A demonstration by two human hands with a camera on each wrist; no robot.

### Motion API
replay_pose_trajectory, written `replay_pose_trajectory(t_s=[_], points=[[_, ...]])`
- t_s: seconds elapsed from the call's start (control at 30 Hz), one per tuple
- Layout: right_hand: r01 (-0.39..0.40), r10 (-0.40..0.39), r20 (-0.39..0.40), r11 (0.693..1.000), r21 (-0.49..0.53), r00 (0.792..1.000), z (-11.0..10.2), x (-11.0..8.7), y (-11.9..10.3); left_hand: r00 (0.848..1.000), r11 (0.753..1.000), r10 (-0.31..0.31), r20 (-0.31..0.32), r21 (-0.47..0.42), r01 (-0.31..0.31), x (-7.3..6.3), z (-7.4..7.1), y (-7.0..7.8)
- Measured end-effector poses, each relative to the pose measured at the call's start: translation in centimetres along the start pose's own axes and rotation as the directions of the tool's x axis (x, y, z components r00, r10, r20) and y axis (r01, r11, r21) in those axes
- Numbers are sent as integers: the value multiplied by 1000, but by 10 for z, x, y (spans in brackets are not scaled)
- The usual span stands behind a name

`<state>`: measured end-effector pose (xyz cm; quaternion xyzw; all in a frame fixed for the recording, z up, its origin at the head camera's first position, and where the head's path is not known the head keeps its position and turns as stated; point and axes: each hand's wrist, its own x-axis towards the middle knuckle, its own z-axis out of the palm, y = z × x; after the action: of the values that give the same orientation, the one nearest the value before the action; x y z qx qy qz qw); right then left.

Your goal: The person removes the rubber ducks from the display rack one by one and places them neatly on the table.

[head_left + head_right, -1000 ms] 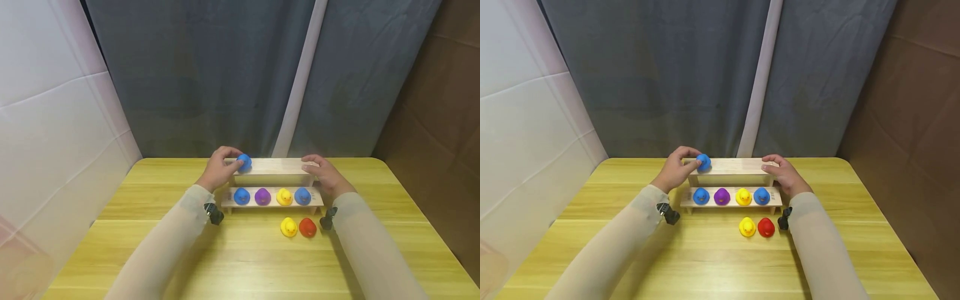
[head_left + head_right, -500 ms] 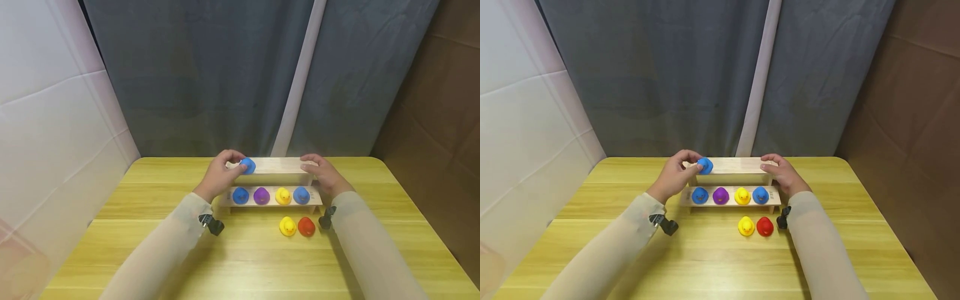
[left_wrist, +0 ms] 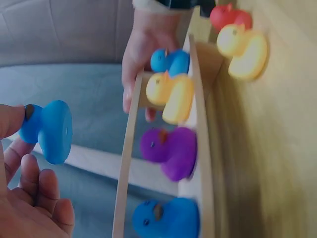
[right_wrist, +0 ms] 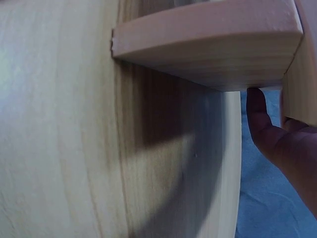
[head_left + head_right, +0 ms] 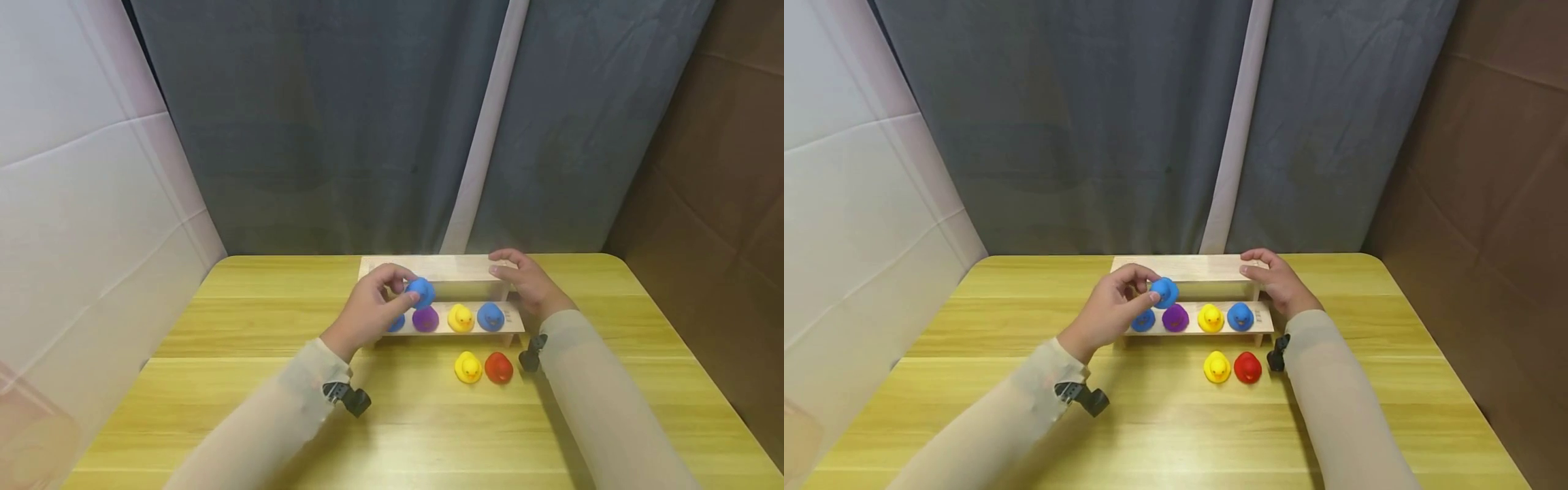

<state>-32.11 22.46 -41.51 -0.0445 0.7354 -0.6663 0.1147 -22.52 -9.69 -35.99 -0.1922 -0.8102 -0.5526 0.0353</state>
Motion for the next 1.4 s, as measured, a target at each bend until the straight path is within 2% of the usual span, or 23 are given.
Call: replay_pose_trajectory(t_s=[0.17, 0.43, 0.6, 0.83, 1.17, 1.4], points=[[2, -2, -6, 1000, -16, 1000, 0, 0, 0, 998, 999, 34, 53, -4, -34, -13, 11, -1], [-5, 5, -8, 1000, -12, 1000, -1, 0, 1, 993, 999, 29, 118, -17, -28, -29, 29, -8], [1, -1, -8, 1000, -15, 1000, -1, -1, 1, 989, 999, 0, 148, -38, 5, -35, 35, -11], [-11, 11, -17, 1000, -20, 1000, 1, -3, -1, 983, 998, -52, 174, -20, 57, -40, 39, -12], [-14, 13, -22, 1000, -26, 1000, 1, -2, 0, 977, 996, -91, 191, 7, 91, -43, 46, -19], [-30, 29, -29, 999, -33, 999, 1, -2, -1, 969, 993, -111, 221, 67, 99, -44, 52, -28]])
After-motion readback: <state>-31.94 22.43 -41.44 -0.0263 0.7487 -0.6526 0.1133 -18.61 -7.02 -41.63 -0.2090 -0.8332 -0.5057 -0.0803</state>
